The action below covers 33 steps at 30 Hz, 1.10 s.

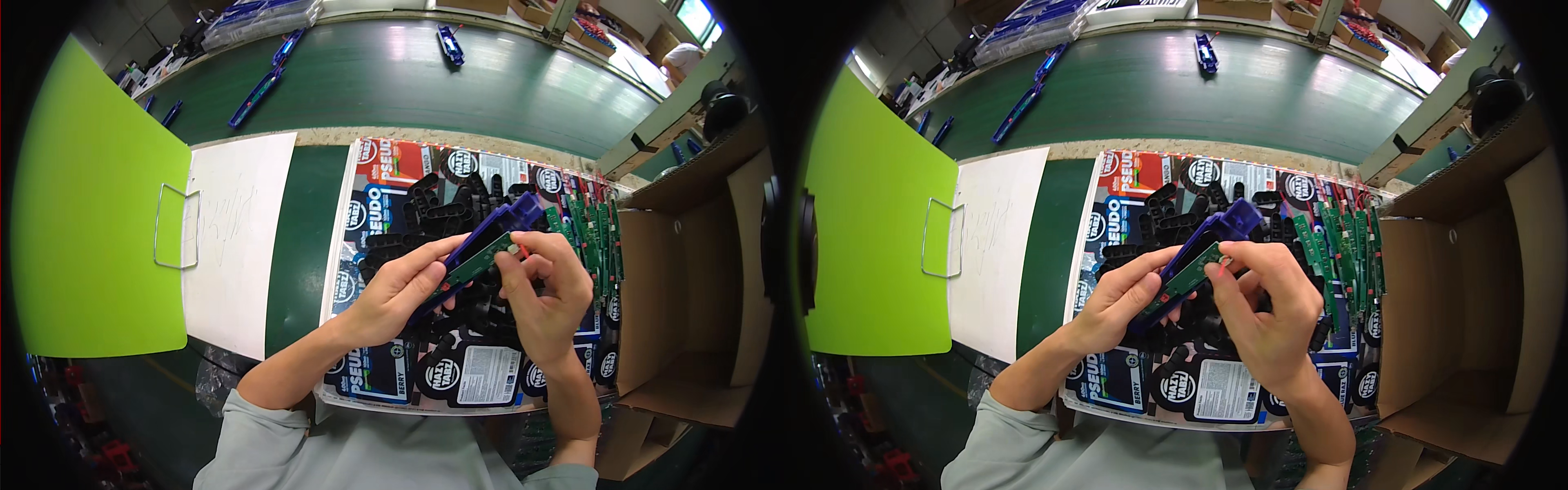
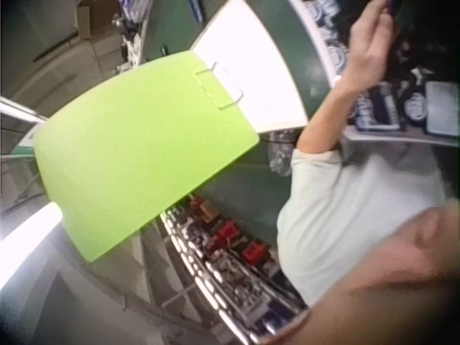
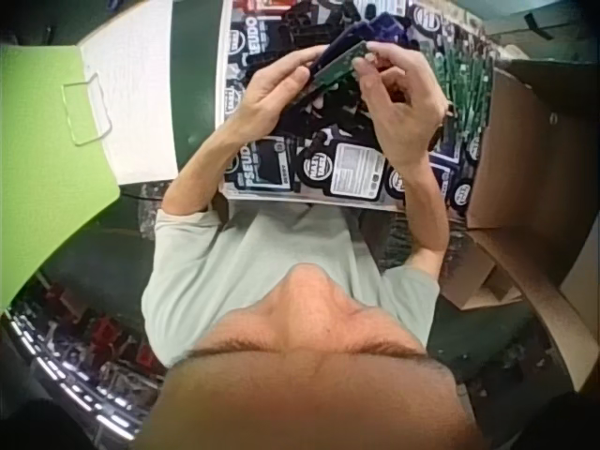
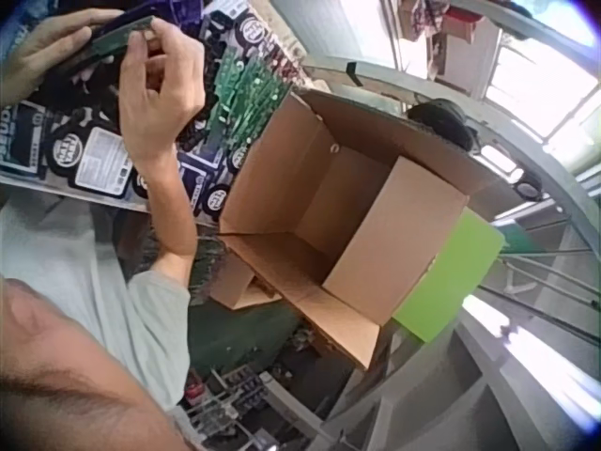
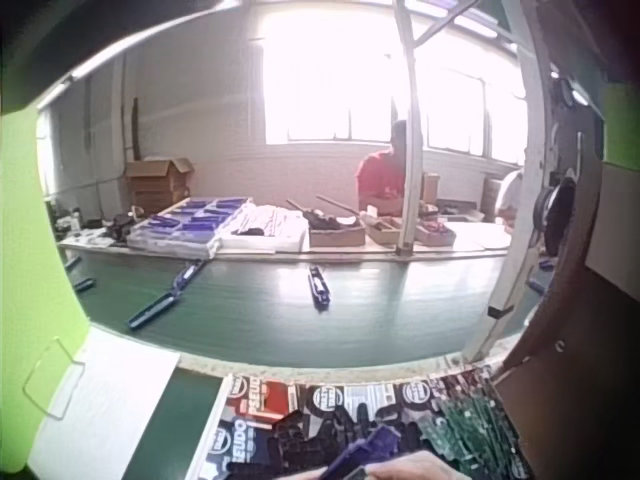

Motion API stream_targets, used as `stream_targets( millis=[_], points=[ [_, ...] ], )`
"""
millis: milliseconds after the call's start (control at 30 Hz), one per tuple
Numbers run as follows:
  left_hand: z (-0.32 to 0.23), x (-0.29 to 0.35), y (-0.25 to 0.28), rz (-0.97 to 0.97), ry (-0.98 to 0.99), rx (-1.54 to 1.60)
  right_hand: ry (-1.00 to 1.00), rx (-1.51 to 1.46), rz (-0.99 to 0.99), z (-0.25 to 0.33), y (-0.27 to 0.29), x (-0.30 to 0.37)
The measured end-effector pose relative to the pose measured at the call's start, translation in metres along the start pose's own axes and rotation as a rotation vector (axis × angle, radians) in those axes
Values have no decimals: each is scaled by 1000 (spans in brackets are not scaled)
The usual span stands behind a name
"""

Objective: Assembling printed circuit boards (PCBs) into plastic housings and sorting electronic components on an assembly line.

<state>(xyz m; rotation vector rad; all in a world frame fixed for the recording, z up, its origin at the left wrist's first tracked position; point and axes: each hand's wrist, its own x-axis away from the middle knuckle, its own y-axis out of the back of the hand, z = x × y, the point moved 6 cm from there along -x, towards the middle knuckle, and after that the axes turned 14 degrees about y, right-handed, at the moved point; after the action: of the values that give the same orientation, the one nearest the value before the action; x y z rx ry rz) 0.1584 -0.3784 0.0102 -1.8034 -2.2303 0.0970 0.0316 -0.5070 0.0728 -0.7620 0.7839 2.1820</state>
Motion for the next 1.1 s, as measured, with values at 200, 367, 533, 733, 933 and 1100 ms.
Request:
stream_targets(
  millis=[200, 367, 533, 733, 933, 1100],
  points=[
    [2, 5, -3, -27, -23, -46, 147, 280, -56, 7, -3, -2],
    [3, 5, -5, -47, 18, -55, 165, 272, -146, 1, -3, 4],
    [2, 6, -6, -69, 26, -37, -183, -21, -247, -5, -3, 1],
    [1, 7, -1, -74, 31, -83, -364, -252, -156, -28, -17, 9],
    [-16, 15, 9, -134, 15, -72, -146, -119, -53, -23, -8, 5],
    [-50, 16, 46, -339, -50, 57, 177, 426, 234, -14, -7, 5]
  ],
)
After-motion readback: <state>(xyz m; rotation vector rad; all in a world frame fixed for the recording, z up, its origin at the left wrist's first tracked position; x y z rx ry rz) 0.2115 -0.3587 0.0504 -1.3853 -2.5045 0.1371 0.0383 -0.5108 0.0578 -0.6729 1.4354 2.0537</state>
